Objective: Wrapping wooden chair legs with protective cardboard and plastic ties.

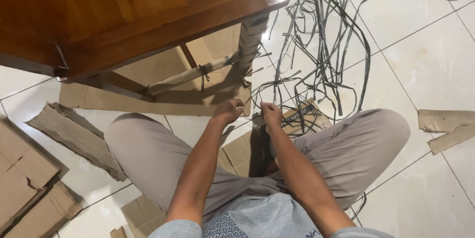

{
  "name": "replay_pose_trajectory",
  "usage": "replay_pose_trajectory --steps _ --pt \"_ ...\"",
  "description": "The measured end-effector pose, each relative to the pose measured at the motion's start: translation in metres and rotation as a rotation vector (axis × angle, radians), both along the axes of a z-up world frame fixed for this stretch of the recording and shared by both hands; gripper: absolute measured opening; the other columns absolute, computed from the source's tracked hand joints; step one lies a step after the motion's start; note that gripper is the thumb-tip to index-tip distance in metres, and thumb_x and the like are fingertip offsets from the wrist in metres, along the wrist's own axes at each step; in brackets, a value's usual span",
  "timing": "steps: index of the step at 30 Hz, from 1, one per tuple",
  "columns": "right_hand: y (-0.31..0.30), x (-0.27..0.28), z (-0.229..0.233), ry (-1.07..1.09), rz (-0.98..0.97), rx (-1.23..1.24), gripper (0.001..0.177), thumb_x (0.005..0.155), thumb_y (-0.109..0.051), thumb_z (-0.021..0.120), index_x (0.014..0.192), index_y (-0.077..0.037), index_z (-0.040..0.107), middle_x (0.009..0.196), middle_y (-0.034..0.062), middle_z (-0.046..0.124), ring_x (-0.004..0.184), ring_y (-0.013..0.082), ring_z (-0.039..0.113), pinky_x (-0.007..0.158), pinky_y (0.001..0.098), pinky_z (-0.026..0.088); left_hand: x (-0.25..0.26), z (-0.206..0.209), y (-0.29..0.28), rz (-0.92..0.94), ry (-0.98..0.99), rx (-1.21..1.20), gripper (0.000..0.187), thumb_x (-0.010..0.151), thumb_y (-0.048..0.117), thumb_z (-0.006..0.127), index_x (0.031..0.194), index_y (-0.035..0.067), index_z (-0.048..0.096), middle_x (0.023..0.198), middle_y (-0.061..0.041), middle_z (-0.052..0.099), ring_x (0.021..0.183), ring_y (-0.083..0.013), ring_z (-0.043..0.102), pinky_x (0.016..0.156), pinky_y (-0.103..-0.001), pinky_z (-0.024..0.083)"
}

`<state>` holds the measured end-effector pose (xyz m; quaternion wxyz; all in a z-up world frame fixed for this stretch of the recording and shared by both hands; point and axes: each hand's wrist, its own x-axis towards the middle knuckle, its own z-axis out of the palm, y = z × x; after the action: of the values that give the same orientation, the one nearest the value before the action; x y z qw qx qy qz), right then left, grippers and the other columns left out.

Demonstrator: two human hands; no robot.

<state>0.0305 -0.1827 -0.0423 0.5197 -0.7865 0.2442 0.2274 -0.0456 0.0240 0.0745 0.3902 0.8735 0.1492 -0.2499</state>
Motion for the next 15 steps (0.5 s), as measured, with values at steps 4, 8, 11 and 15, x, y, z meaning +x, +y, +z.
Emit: replay_pose_trajectory --steps 4,8,11,15 --pt "-0.004 0.005 0.011 -0.011 -0.07 -0.072 0.018 0.086 -0.033 0.078 0.099 -0.02 0.076 0.083 0.0009 0.072 0.067 0.0136 0.072 0.058 0.0267 0.061 0.005 -0.014 -0.003 0.012 -0.01 0.017 0.031 0.097 0.031 0.062 0.126 0.026 0.072 0.13 -0.004 0.072 0.129 -0.026 0.063 0.11 -0.045 0.05" --pt "-0.002 0.014 0.027 -0.034 -0.187 -0.163 0.009 0.088 -0.035 0.075 0.096 -0.03 0.074 0.067 -0.0084 0.07 0.054 0.0101 0.071 0.057 0.0234 0.057 0.006 -0.019 -0.001 -0.007 -0.033 0.008 0.03 0.096 0.031 0.062 0.124 0.025 0.072 0.127 -0.006 0.073 0.127 -0.0283 0.064 0.11 -0.045 0.05" --pt "0.008 0.01 0.055 -0.19 -0.243 -0.032 0.015 0.083 -0.032 0.079 0.096 -0.026 0.075 0.08 -0.004 0.072 0.056 0.0092 0.067 0.054 0.0219 0.051 0.001 0.005 -0.005 0.044 -0.044 -0.052 0.029 0.098 0.036 0.06 0.12 0.027 0.074 0.124 -0.006 0.074 0.124 -0.0294 0.066 0.11 -0.046 0.05" --pt "0.034 -0.017 0.106 -0.356 -0.104 0.174 0.018 0.09 -0.026 0.078 0.103 -0.014 0.074 0.085 0.0032 0.069 0.064 0.0124 0.066 0.06 0.0245 0.05 0.01 0.006 -0.008 0.161 -0.077 -0.194 0.038 0.099 0.049 0.053 0.118 0.024 0.075 0.122 -0.009 0.074 0.123 -0.0327 0.066 0.11 -0.05 0.049"
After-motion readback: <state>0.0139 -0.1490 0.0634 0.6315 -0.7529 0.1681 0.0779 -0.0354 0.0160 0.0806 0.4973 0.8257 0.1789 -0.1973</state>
